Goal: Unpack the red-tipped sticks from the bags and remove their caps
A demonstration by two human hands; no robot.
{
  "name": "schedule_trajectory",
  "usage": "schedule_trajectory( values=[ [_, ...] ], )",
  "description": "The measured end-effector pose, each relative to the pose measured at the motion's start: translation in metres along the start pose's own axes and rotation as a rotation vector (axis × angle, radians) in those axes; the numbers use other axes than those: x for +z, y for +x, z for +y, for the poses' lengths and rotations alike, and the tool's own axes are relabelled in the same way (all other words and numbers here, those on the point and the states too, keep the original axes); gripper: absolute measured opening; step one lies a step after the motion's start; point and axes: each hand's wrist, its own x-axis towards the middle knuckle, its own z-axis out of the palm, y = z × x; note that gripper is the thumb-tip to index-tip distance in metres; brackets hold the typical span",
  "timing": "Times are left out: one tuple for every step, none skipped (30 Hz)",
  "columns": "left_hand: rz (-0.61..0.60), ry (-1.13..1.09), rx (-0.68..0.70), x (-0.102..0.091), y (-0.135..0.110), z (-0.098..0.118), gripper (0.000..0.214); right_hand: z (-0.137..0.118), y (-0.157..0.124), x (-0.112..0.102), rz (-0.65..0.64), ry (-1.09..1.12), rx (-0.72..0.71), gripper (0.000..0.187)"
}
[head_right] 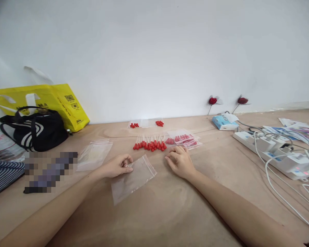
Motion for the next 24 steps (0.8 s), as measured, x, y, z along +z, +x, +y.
schedule_trajectory(
  values=[
    [0.0, 0.001, -0.006, -0.001, -0.003, 0.001, 0.023, 0.0, 0.0, 0.001, 0.003, 0.002, 0.005, 0.013],
    [0.03, 0.006, -0.002, -0.003, -0.006, 0.001, 0.02, 0.0, 0.001, 0.001, 0.004, 0.004, 0.005, 0.012],
    [0.094, 0.012, -0.001, -0.007, -0.01, -0.001, 0.019, 0.0, 0.001, 0.002, 0.004, 0.005, 0.0, 0.012],
    [0.181, 0.017, -0.007, -0.014, -0.013, -0.006, 0.018, 0.0, 0.002, 0.002, 0.003, 0.006, -0.006, 0.012],
    [0.279, 0.024, -0.03, -0.023, -0.017, -0.013, 0.017, -0.001, 0.002, 0.003, 0.001, 0.006, -0.013, 0.011],
    [0.387, 0.037, -0.079, -0.034, -0.019, -0.023, 0.016, -0.002, 0.002, 0.003, 0.001, 0.007, -0.019, 0.011],
    [0.475, 0.055, -0.136, -0.045, -0.022, -0.035, 0.015, -0.002, 0.002, 0.003, 0.002, 0.007, -0.024, 0.011],
    [0.553, 0.084, -0.203, -0.057, -0.025, -0.049, 0.015, -0.003, 0.002, 0.003, 0.003, 0.007, -0.027, 0.011],
    [0.626, 0.12, -0.297, -0.067, -0.027, -0.063, 0.015, -0.003, 0.003, 0.003, 0.005, 0.006, -0.027, 0.011],
    [0.672, 0.16, -0.394, -0.076, -0.03, -0.077, 0.017, -0.003, 0.003, 0.003, 0.005, 0.004, -0.024, 0.011],
    [0.684, 0.195, -0.462, -0.083, -0.032, -0.089, 0.018, -0.003, 0.003, 0.003, 0.006, 0.002, -0.02, 0.011],
    [0.672, 0.226, -0.511, -0.086, -0.035, -0.098, 0.019, -0.003, 0.003, 0.003, 0.005, -0.001, -0.016, 0.011],
    [0.664, 0.275, -0.544, -0.088, -0.037, -0.103, 0.022, -0.003, 0.004, 0.004, 0.003, -0.003, -0.013, 0.011],
    [0.674, 0.34, -0.564, -0.087, -0.039, -0.106, 0.026, -0.003, 0.004, 0.004, 0.0, -0.003, -0.012, 0.011],
    [0.698, 0.423, -0.561, -0.084, -0.041, -0.105, 0.032, -0.002, 0.005, 0.004, -0.004, -0.003, -0.012, 0.011],
    [0.728, 0.512, -0.525, -0.081, -0.041, -0.102, 0.037, -0.002, 0.005, 0.004, -0.006, -0.004, -0.015, 0.01],
    [0.745, 0.599, -0.454, -0.076, -0.042, -0.098, 0.042, -0.002, 0.005, 0.004, -0.006, -0.005, -0.018, 0.01],
    [0.738, 0.674, -0.352, -0.072, -0.041, -0.094, 0.045, -0.002, 0.005, 0.004, -0.004, -0.008, -0.02, 0.009],
    [0.695, 0.729, -0.244, -0.067, -0.039, -0.089, 0.047, -0.001, 0.005, 0.004, -0.002, -0.013, -0.022, 0.009],
    [0.62, 0.756, -0.159, -0.063, -0.037, -0.086, 0.048, -0.001, 0.004, 0.004, 0.001, -0.018, -0.022, 0.009],
    [0.531, 0.762, -0.117, -0.059, -0.034, -0.084, 0.049, -0.002, 0.004, 0.004, 0.001, -0.023, -0.021, 0.01],
    [0.446, 0.751, -0.126, -0.055, -0.031, -0.083, 0.05, -0.002, 0.004, 0.004, 0.0, -0.028, -0.019, 0.01],
    [0.374, 0.728, -0.171, -0.051, -0.028, -0.083, 0.051, -0.003, 0.003, 0.005, -0.005, -0.036, -0.014, 0.011],
    [0.325, 0.696, -0.233, -0.049, -0.025, -0.084, 0.051, -0.003, 0.003, 0.005, -0.01, -0.049, -0.006, 0.011]
  ],
)
